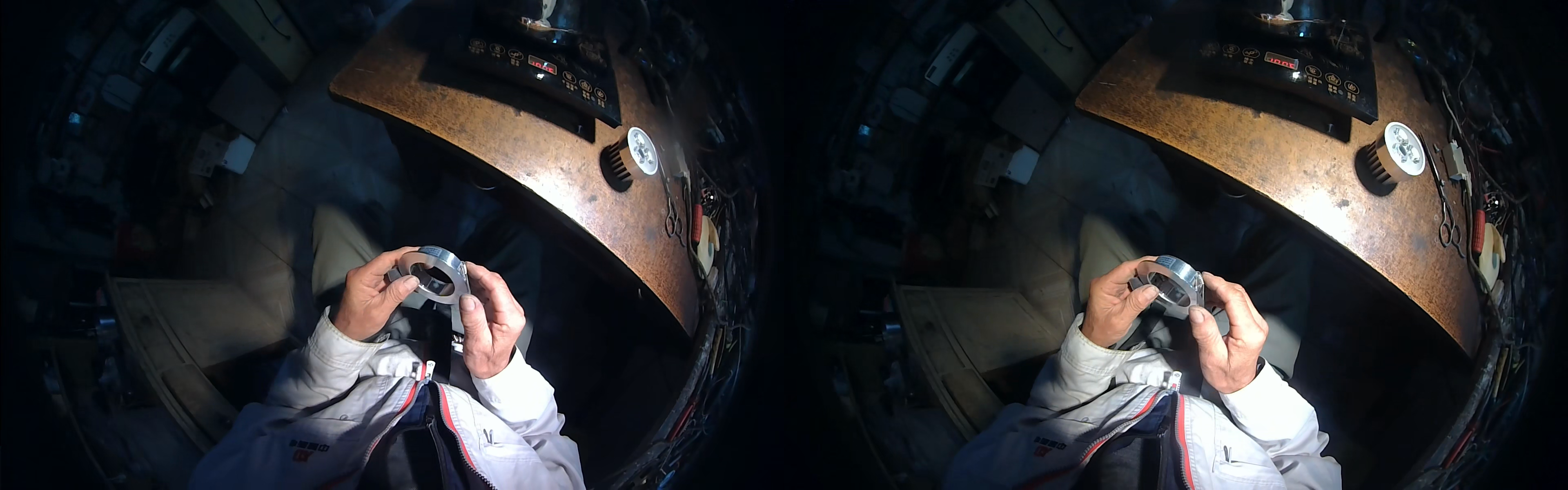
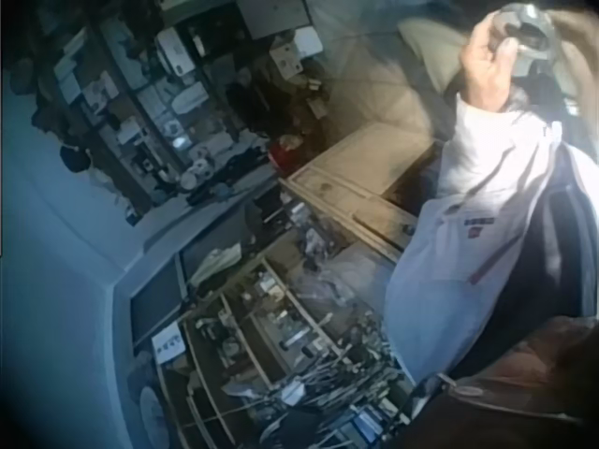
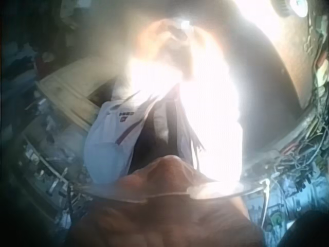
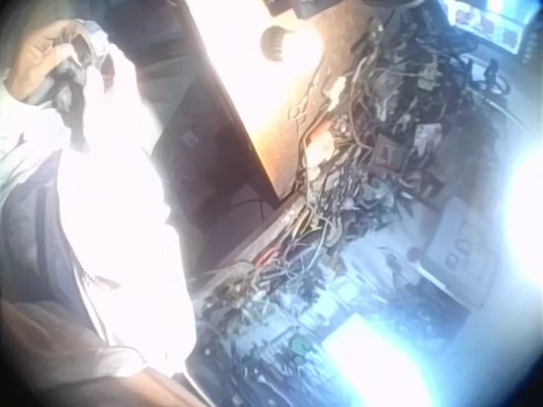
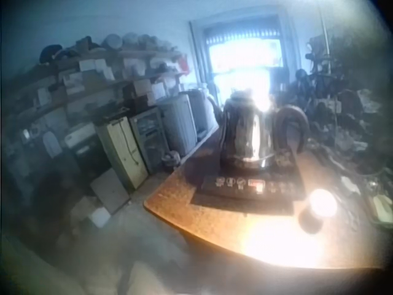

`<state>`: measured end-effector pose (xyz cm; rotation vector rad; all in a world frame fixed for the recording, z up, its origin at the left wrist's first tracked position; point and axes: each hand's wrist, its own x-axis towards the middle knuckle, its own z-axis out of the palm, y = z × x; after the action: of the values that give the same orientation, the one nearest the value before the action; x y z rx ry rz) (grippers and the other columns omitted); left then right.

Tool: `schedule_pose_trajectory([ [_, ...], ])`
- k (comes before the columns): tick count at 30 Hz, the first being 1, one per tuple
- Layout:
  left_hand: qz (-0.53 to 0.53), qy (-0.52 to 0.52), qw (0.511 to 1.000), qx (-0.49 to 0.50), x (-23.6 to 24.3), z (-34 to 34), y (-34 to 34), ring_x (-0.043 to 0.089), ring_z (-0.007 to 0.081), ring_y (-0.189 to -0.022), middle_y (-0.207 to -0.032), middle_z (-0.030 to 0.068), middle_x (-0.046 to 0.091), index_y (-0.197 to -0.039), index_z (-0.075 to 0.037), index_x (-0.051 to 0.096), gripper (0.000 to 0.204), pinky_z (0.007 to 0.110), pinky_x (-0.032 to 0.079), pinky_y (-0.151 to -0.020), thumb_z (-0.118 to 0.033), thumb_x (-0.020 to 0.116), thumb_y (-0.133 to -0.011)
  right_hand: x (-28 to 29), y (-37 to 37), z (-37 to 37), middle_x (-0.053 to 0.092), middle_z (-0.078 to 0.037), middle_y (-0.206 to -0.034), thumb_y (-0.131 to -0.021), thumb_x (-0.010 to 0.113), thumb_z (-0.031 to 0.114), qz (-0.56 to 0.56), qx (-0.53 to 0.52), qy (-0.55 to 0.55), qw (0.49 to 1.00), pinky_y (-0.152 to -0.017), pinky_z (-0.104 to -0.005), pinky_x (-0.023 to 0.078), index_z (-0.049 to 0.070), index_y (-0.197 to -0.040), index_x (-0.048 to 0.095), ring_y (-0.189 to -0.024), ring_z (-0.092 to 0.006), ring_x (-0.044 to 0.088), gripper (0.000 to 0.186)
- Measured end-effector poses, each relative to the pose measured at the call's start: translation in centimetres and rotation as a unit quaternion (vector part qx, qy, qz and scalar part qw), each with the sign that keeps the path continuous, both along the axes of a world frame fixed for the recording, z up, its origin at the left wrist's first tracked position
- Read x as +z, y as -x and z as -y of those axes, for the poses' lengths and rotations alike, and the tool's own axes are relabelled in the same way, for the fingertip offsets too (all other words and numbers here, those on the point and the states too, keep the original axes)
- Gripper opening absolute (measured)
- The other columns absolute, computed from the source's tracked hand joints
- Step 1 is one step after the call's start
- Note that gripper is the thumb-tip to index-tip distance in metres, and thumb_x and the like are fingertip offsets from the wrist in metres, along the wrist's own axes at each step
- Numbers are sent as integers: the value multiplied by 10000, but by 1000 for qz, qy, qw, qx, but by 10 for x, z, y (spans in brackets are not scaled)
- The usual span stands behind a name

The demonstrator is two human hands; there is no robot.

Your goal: The person sits on the floor and disassembles a small cylindrical electronic component, then wraps it with tape and uses a screwdriver to adjust internal parts. The person handles the component repeatedly, inspecting and manipulating it with both hands.

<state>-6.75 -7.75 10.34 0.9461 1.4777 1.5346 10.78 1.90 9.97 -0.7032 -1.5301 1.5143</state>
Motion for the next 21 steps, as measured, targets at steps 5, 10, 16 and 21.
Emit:
schedule_pose_trajectory([
  [5, 27, 5, 1000, -16, -10, 1, 3, 686, 179, -1132, -1233, 126, 717, -1364, 89, 603, 402, 333, 553, -1018, -131, 700, -1042, 0, 1, 2, 722, -159, -1048, -960, 781, 193, -22, 4, 47, 999, -854, -327, 573, -77, -1253, 690, -921, -215, 706, 408],
  [10, 79, -4, 997, -18, -14, 2, 2, 655, 125, -1121, -1199, 72, 722, -1408, 63, 599, 407, 289, 526, -1005, -87, 681, -1038, 4, 0, -1, 722, -172, -1068, -934, 793, 168, 4, 8, -17, 1000, -852, -335, 578, -79, -1256, 688, -926, -225, 710, 419],
  [16, 64, -21, 998, -14, -15, 2, 1, 658, 159, -1165, -1283, 118, 708, -1430, 64, 579, 436, 315, 516, -1045, -90, 687, -1037, -1, -2, -1, 721, -180, -1097, -999, 709, 189, 0, -9, -12, 1000, -840, -327, 574, -87, -1283, 675, -934, -212, 704, 398],
  [21, 8, -1, 1000, 13, -4, 4, -4, 657, 203, -1227, -1334, 171, 697, -1448, 73, 551, 486, 336, 509, -1070, -99, 710, -1022, -11, -6, -2, 706, -196, -1240, -1111, 521, 258, 17, 4, 58, 998, -962, -358, 560, -99, -1361, 622, -1109, -245, 691, 447],
])
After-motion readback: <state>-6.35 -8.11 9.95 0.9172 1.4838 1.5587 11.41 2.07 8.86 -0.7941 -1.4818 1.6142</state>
